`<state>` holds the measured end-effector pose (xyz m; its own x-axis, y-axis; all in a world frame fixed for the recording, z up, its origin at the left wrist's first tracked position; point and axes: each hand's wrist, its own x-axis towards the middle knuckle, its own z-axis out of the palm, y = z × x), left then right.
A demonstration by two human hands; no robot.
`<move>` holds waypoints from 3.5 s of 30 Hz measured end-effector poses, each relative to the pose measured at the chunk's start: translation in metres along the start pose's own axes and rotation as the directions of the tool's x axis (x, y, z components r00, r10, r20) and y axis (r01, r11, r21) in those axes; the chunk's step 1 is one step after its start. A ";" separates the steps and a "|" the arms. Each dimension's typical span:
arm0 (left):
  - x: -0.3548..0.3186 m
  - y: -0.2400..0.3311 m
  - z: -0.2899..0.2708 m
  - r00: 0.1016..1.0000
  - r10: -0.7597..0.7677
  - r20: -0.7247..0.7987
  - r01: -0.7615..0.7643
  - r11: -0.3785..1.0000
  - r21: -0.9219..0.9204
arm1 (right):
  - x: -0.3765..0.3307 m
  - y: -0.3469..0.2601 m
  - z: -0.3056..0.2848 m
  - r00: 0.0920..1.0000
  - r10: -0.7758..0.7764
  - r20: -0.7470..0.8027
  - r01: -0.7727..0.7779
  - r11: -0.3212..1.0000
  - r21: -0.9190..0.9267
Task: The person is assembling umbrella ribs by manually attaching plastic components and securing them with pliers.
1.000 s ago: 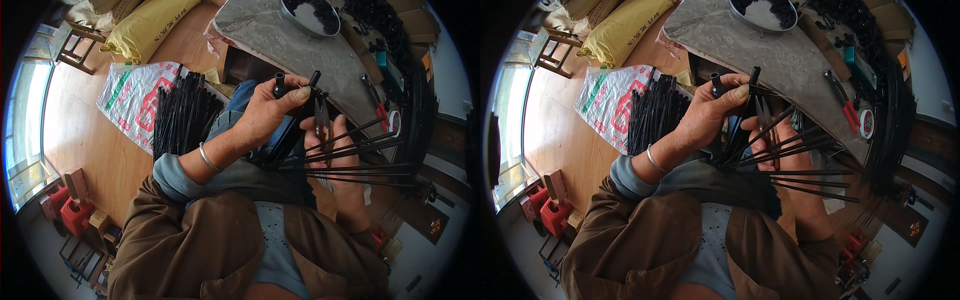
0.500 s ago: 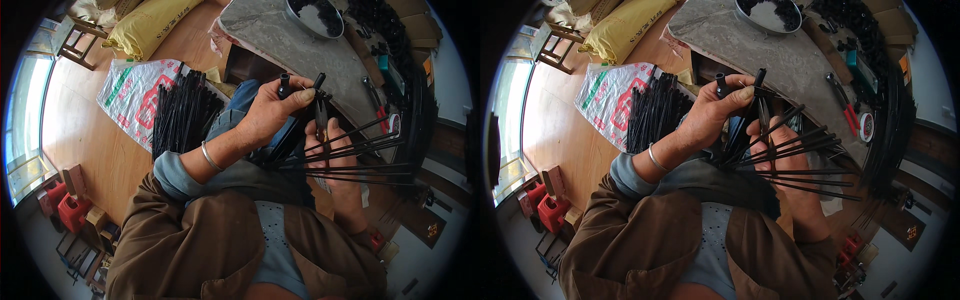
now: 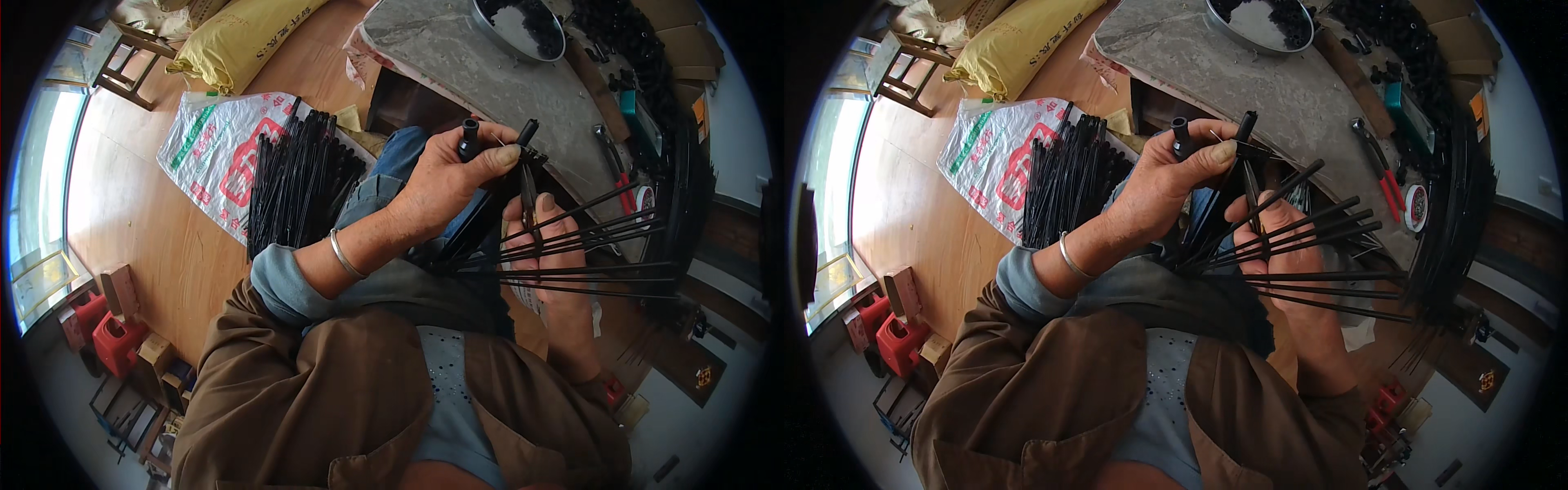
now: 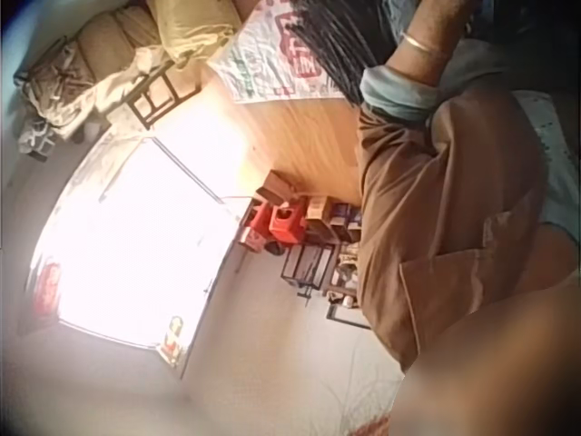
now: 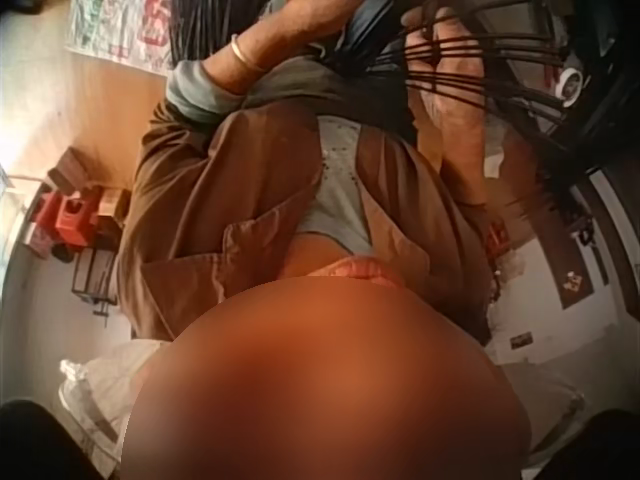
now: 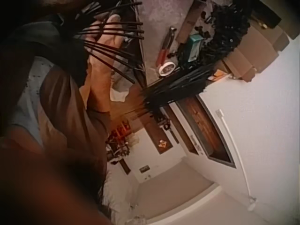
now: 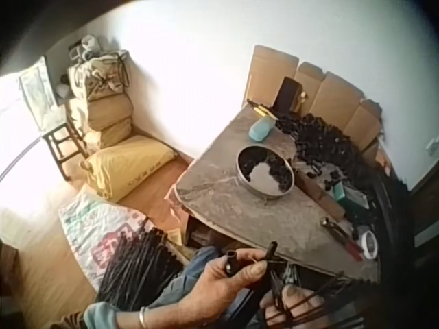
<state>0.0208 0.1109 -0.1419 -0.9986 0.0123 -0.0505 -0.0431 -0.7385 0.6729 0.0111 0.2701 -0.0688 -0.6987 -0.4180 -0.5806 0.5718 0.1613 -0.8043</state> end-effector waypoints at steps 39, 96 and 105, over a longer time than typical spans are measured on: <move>-0.011 0.002 0.012 1.000 0.006 -0.017 -0.006 1.000 0.015 | -0.025 -0.012 0.012 0.969 0.237 0.076 -0.247 0.885 0.395; -0.024 0.006 0.025 0.994 0.025 -0.105 -0.011 0.991 0.131 | -0.022 0.004 0.003 0.985 0.053 0.162 -0.092 0.966 0.241; -0.025 0.002 0.026 0.986 0.089 -0.143 -0.058 0.976 0.208 | -0.019 0.005 0.004 0.977 0.161 0.139 -0.195 0.939 0.283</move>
<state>0.0453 0.1272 -0.1200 -0.9840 -0.1506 -0.0956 0.0099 -0.5813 0.8136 0.0287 0.2756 -0.0617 -0.5306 -0.5068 -0.6794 0.7951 -0.0197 -0.6062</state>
